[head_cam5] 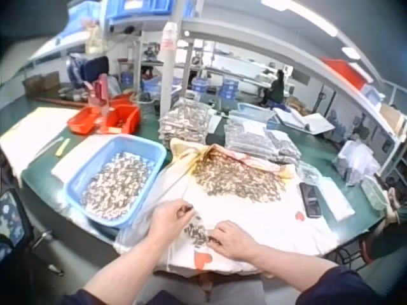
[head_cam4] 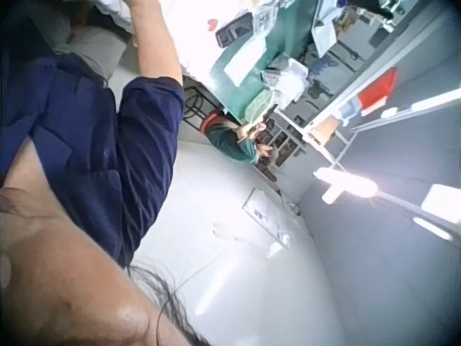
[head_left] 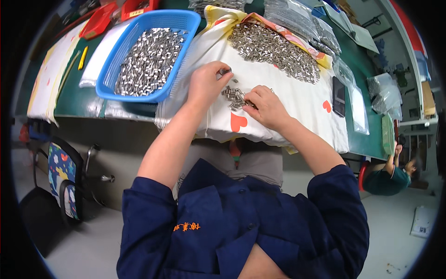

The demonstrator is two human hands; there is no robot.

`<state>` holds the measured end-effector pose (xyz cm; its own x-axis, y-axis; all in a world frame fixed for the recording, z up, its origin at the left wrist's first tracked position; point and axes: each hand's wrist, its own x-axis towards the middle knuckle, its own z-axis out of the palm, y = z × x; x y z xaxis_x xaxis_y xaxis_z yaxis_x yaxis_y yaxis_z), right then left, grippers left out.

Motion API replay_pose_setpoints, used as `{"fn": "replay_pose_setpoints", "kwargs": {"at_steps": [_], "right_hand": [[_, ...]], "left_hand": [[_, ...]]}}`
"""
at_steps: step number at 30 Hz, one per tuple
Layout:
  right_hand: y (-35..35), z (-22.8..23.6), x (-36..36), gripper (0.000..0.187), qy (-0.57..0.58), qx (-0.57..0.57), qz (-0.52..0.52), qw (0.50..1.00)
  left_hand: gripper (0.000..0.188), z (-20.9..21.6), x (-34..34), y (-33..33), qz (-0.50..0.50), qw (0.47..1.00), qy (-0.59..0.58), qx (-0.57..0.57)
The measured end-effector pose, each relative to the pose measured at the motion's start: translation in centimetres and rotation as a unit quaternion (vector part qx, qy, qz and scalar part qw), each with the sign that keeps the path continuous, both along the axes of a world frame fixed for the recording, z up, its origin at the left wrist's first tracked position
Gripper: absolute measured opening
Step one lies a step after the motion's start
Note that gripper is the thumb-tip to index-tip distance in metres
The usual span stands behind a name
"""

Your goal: Assembling small metal pins onto a circular base plate at a factory workbench.

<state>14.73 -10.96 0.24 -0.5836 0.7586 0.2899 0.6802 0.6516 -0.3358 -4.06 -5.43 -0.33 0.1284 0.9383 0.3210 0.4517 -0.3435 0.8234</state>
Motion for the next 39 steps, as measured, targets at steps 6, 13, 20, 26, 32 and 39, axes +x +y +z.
{"fn": "replay_pose_setpoints", "kwargs": {"at_steps": [6, 13, 20, 26, 32, 39], "right_hand": [[-0.6, 0.0, -0.1, 0.012, -0.034, 0.021, -0.040, 0.998], [0.3, 1.5, -0.8, 0.017, -0.038, -0.117, -0.096, 0.988], [3.1, 2.0, -0.4, 0.018, 0.062, -0.230, -0.164, 0.957], [5.4, 3.3, -0.9, 0.018, 0.203, -0.459, -0.195, 0.843], [10.5, 8.8, -7.2, 0.020, 0.338, -0.535, -0.068, 0.771], [14.4, 6.1, -21.6, 0.038, -0.008, -0.217, -0.007, 0.976]], "left_hand": [[0.018, -0.4, 0.0, 0.2, -0.006, 0.998, 0.006, 0.055], [0.018, -0.7, 0.0, 0.2, -0.008, 0.995, 0.001, 0.103], [0.010, -0.9, -0.8, 1.0, -0.027, 0.980, 0.136, 0.146], [0.009, -1.5, -0.5, 1.0, -0.023, 0.977, 0.128, 0.168], [0.009, -1.2, -0.8, 0.7, -0.027, 0.980, 0.107, 0.163], [0.014, -2.0, -0.5, 0.8, 0.056, 0.975, 0.163, 0.139]]}}
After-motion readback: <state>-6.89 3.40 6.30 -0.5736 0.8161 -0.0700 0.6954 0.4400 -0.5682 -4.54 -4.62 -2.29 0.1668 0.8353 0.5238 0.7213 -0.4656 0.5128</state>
